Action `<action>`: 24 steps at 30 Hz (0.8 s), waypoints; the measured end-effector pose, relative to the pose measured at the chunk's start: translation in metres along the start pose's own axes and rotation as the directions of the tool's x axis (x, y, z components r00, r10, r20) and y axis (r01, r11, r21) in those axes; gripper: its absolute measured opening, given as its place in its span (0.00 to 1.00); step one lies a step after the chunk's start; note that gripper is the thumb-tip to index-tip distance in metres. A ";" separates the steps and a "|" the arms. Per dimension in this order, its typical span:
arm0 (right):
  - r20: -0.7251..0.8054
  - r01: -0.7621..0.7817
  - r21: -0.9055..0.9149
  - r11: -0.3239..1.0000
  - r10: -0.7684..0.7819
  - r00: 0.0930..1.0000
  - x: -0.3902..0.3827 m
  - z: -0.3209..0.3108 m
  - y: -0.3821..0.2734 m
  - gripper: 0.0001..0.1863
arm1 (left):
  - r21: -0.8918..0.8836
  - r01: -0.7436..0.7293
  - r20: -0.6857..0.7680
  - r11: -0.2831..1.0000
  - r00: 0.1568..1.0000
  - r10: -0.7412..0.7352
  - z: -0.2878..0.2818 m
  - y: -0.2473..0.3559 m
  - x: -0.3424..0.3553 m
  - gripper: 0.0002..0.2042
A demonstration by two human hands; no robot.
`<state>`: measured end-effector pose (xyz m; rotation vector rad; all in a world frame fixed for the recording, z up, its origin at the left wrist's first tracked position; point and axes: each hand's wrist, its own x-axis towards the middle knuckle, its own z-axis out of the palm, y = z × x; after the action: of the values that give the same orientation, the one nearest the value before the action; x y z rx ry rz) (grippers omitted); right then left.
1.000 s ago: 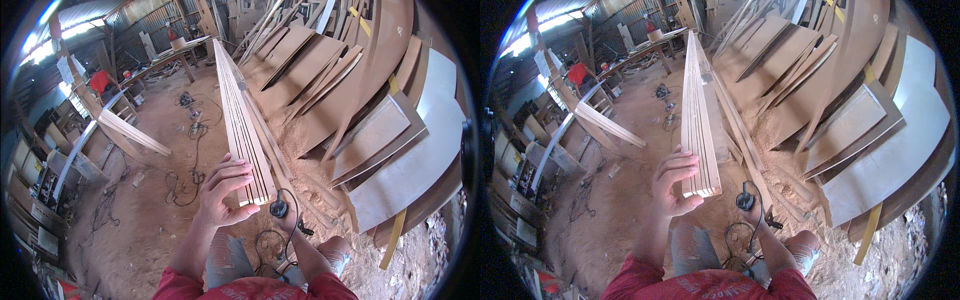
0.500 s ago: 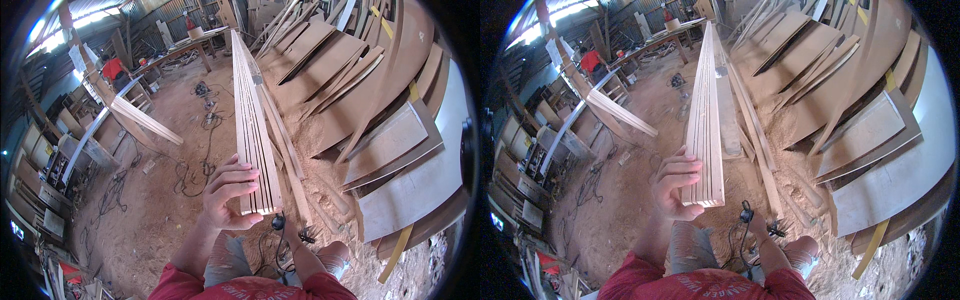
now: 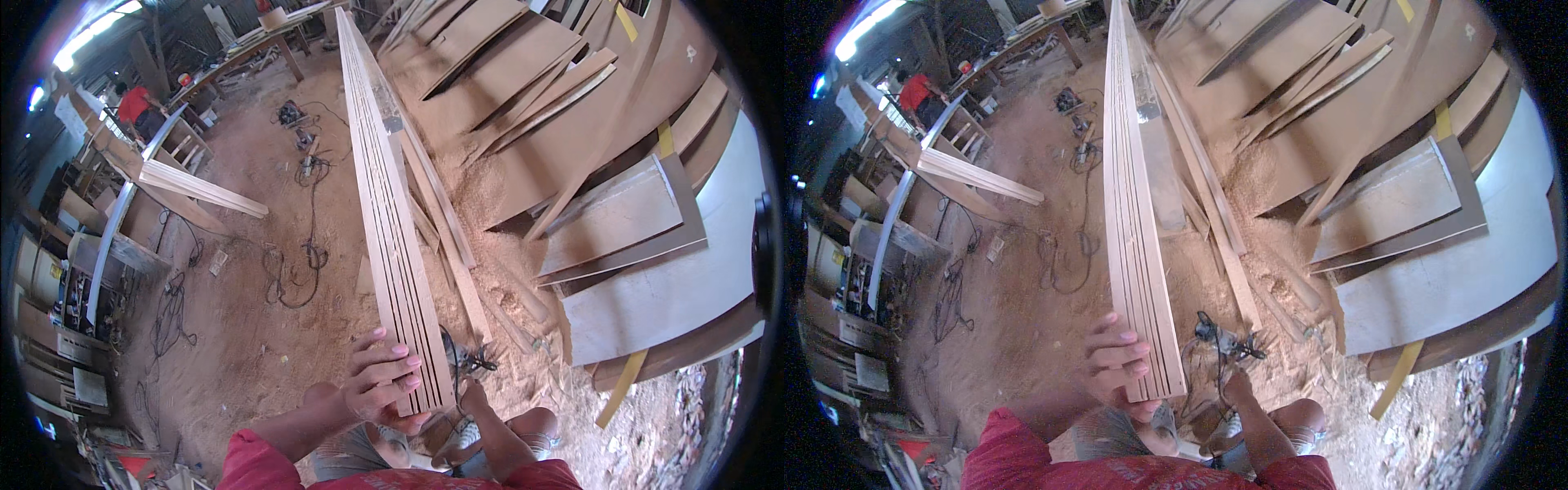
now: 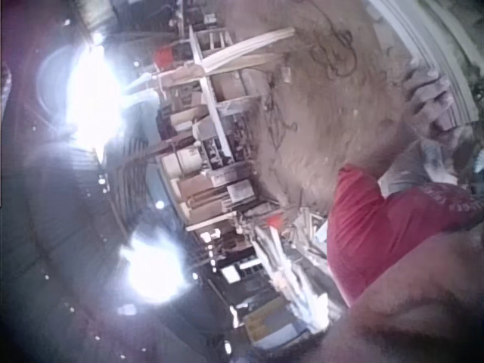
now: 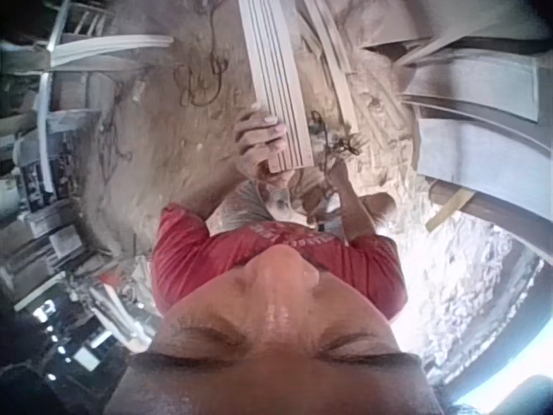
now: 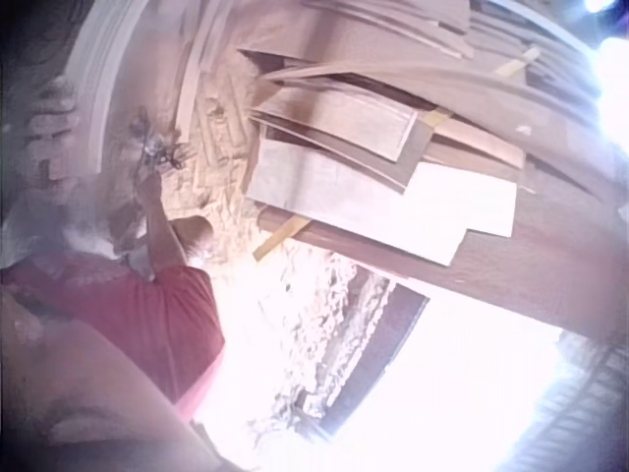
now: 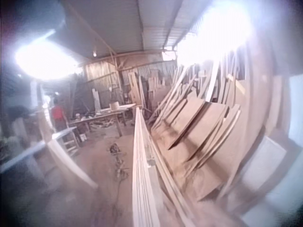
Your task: The person uses a hand router to trim the edges of several long wooden strips, then uses a tape measure to check the dimensions of a smaller wooden block in a workshop.
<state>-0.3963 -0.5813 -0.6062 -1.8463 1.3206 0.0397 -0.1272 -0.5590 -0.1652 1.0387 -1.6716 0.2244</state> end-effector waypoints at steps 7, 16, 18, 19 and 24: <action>0.114 -0.152 0.053 0.987 0.145 0.983 -0.128 -0.112 -0.098 0.24 | 0.079 0.180 0.253 0.981 0.948 -0.194 -0.029 0.036 0.025 0.16; -0.166 -0.365 0.379 0.850 0.451 0.877 -0.310 -0.241 -0.170 0.24 | 0.080 0.359 0.529 0.930 0.775 -0.345 -0.061 0.056 0.083 0.19; -0.199 -0.405 0.382 0.830 0.502 0.841 -0.352 -0.249 -0.176 0.25 | 0.065 0.379 0.578 0.923 0.740 -0.344 -0.072 0.060 0.098 0.20; -0.224 -0.413 0.429 0.804 0.537 0.813 -0.376 -0.250 -0.179 0.25 | 0.094 0.373 0.626 0.923 0.699 -0.346 -0.075 0.061 0.106 0.21; -0.397 -0.369 0.655 0.659 0.716 0.574 -0.494 -0.187 -0.184 0.19 | 0.117 0.338 0.744 0.934 0.593 -0.308 -0.082 0.053 0.106 0.24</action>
<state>-0.5485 -0.3076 -0.1431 -0.9029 2.1234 -0.6005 -0.1101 -0.5314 -0.0251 1.5133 -2.1502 -0.5770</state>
